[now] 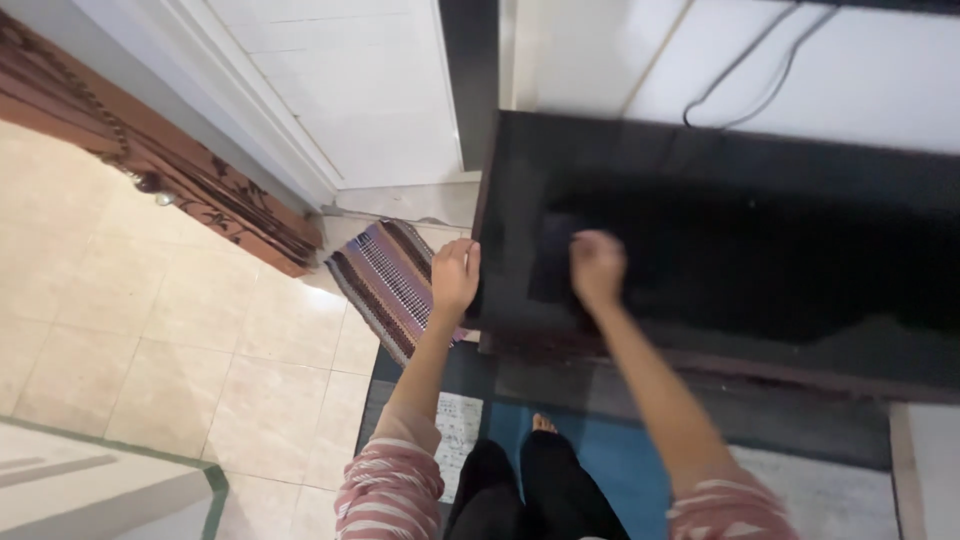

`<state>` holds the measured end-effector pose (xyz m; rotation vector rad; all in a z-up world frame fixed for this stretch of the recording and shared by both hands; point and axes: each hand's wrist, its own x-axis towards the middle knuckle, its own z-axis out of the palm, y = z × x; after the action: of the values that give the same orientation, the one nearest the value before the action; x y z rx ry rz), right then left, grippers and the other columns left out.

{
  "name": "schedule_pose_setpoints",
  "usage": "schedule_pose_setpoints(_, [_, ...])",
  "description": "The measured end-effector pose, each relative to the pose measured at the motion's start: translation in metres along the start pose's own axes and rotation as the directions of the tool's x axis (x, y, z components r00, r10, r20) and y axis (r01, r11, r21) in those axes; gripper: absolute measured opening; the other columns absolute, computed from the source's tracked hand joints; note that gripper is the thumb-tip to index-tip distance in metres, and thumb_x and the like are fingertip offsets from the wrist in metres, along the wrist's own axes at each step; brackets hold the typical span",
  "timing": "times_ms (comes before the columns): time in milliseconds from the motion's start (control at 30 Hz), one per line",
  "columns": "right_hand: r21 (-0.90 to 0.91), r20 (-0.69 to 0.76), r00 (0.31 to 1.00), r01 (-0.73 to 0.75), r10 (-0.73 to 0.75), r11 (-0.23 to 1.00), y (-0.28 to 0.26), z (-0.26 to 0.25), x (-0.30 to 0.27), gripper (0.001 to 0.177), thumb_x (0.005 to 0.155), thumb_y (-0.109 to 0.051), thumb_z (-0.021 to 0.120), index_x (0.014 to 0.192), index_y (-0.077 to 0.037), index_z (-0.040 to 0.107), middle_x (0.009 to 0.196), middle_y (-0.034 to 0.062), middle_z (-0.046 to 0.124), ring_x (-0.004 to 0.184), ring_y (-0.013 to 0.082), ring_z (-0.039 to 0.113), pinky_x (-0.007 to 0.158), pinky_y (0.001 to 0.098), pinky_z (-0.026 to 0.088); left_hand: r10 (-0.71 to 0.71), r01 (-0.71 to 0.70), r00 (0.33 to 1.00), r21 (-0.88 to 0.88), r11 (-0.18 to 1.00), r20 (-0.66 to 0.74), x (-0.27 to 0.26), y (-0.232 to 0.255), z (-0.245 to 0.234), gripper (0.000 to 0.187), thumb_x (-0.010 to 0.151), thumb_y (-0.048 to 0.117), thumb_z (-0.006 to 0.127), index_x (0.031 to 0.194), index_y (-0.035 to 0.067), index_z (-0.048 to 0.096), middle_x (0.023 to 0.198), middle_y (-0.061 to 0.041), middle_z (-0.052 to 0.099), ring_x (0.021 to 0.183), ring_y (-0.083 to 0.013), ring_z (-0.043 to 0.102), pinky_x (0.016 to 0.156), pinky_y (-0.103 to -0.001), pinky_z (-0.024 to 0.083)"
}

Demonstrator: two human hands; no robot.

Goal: Organize various items on top of a dresser and inside drawers, then shake out a small floor mat.

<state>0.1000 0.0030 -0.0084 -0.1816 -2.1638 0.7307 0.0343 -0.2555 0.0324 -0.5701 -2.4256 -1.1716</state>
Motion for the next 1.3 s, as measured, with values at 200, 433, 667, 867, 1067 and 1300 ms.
schedule_pose_setpoints(200, [-0.661, -0.065, 0.883, -0.387, 0.465, 0.643, 0.151, -0.139, -0.065, 0.068, 0.109, -0.045, 0.040, 0.155, 0.005, 0.041, 0.161, 0.0246, 0.039, 0.149, 0.0447, 0.027, 0.113, 0.0653, 0.021, 0.065, -0.062, 0.997, -0.073, 0.995, 0.036, -0.009, 0.018, -0.002, 0.016, 0.100, 0.018, 0.062, 0.097, 0.003, 0.068, 0.094, -0.017, 0.070, 0.091, -0.0403, 0.065, 0.082, -0.051, 0.050])
schedule_pose_setpoints(433, [-0.731, 0.034, 0.855, -0.332, 0.518, 0.596, 0.011, -0.060, -0.075, 0.081, 0.103, -0.046, 0.052, 0.157, 0.011, 0.032, 0.162, 0.0305, 0.030, 0.152, 0.0441, 0.025, 0.120, 0.0609, 0.019, 0.120, -0.110, 0.988, -0.101, 0.989, 0.094, -0.019, 0.017, -0.014, 0.015, 0.100, 0.018, 0.062, 0.098, 0.005, 0.068, 0.093, -0.016, 0.070, 0.091, -0.0397, 0.064, 0.083, -0.051, 0.050])
schedule_pose_setpoints(667, [-0.473, 0.618, 0.772, 0.213, 0.150, 0.855, -0.194, 0.048, -0.071, 0.068, 0.091, -0.037, 0.062, 0.143, 0.004, 0.049, 0.150, 0.0275, 0.043, 0.139, 0.0432, 0.039, 0.110, 0.0574, 0.034, 0.122, -0.116, 0.988, -0.061, 0.991, 0.097, -0.022, -0.008, -0.042, 0.015, 0.100, 0.018, 0.061, 0.098, 0.004, 0.067, 0.094, -0.016, 0.070, 0.092, -0.0393, 0.065, 0.084, -0.050, 0.049])
schedule_pose_setpoints(867, [0.223, 0.433, 0.901, -0.060, -0.043, 0.973, -0.174, 0.060, -0.083, 0.034, 0.087, -0.016, 0.071, 0.117, -0.002, 0.062, 0.122, 0.0207, 0.060, 0.117, 0.0400, 0.054, 0.099, 0.0491, 0.043, 0.133, -0.131, 0.988, -0.036, 0.991, 0.074, -0.010, -0.024, -0.050, 0.016, 0.101, 0.017, 0.059, 0.098, 0.004, 0.067, 0.092, -0.018, 0.069, 0.091, -0.0402, 0.065, 0.083, -0.051, 0.049])
schedule_pose_setpoints(1067, [-0.490, 0.119, 0.947, -0.205, 0.298, 0.847, -0.054, -0.021, -0.055, 0.042, 0.095, -0.025, 0.063, 0.128, 0.001, 0.061, 0.136, 0.0208, 0.058, 0.131, 0.0402, 0.048, 0.104, 0.0585, 0.036, 0.116, -0.112, 0.990, -0.042, 0.993, 0.085, -0.004, -0.019, -0.035, 0.017, 0.101, 0.018, 0.060, 0.097, 0.004, 0.067, 0.092, -0.018, 0.069, 0.090, -0.0406, 0.065, 0.080, -0.052, 0.050])
schedule_pose_setpoints(1300, [-0.564, 0.404, 0.828, -0.111, 0.390, 0.818, -0.124, 0.009, -0.041, 0.069, 0.094, -0.040, 0.062, 0.145, 0.003, 0.044, 0.158, 0.0281, 0.038, 0.148, 0.0455, 0.030, 0.118, 0.0611, 0.025, 0.140, -0.131, 0.983, -0.084, 0.988, 0.122, -0.011, 0.003, -0.025, 0.016, 0.097, 0.017, 0.060, 0.097, 0.003, 0.068, 0.090, -0.018, 0.070, 0.088, -0.0413, 0.066, 0.079, -0.053, 0.049])
